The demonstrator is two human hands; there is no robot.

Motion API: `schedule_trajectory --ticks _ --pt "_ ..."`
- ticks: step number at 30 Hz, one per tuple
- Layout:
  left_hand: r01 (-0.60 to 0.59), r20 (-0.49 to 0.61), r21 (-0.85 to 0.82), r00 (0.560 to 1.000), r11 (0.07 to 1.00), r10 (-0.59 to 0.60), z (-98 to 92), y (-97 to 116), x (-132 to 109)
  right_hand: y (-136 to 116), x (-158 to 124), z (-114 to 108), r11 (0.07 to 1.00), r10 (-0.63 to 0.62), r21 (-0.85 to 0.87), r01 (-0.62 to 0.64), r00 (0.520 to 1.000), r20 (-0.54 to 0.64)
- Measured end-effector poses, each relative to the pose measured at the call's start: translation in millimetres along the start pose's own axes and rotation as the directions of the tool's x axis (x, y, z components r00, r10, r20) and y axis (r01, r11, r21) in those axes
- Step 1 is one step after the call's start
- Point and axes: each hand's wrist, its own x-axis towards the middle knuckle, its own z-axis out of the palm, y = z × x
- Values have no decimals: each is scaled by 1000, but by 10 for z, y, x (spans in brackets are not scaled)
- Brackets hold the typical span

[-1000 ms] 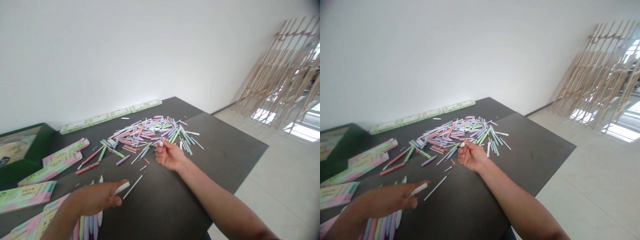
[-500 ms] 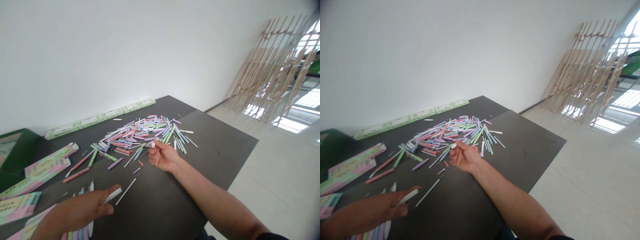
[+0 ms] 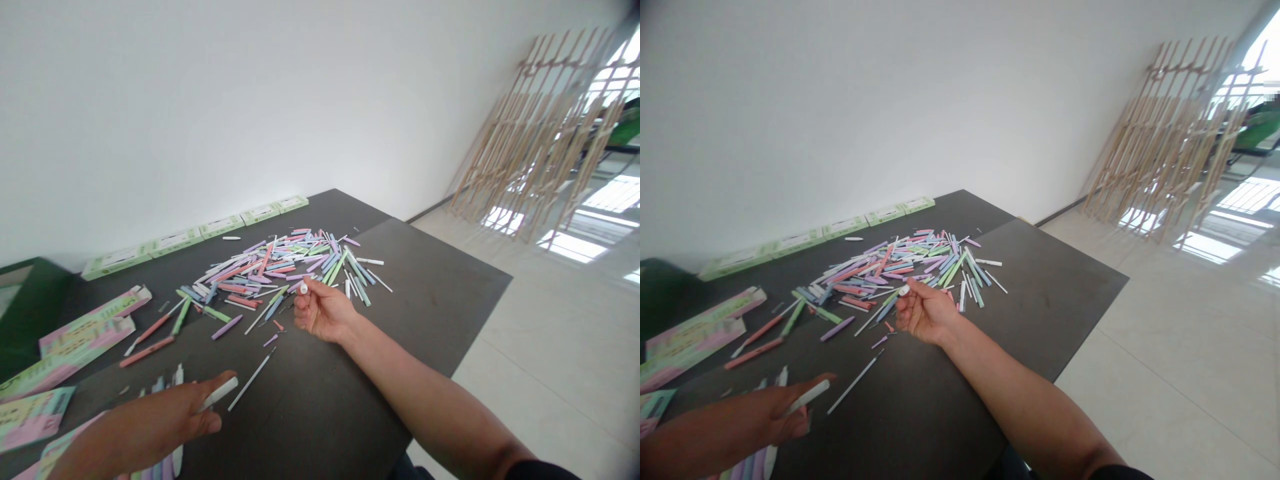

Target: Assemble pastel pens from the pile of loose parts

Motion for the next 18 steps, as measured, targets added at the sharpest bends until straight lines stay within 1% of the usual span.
schedule_trajectory --ticks 3,4,11,18 --pt "26 90 -43 996 999 -22 11 -8 0 -3 -1 -4 1000 2 9 -2 1000 11" --pt "29 99 -52 995 998 -23 13 -10 2 -4 -1 -5 1000 3 11 -3 1000 15" --pt "32 115 -34 993 999 -28 17 3 23 -13 -6 -3 1000 15 20 -16 999 41" --pt "39 113 -21 993 999 -37 43 -1 -4 -4 -20 26 1000 12 8 -12 1000 16"
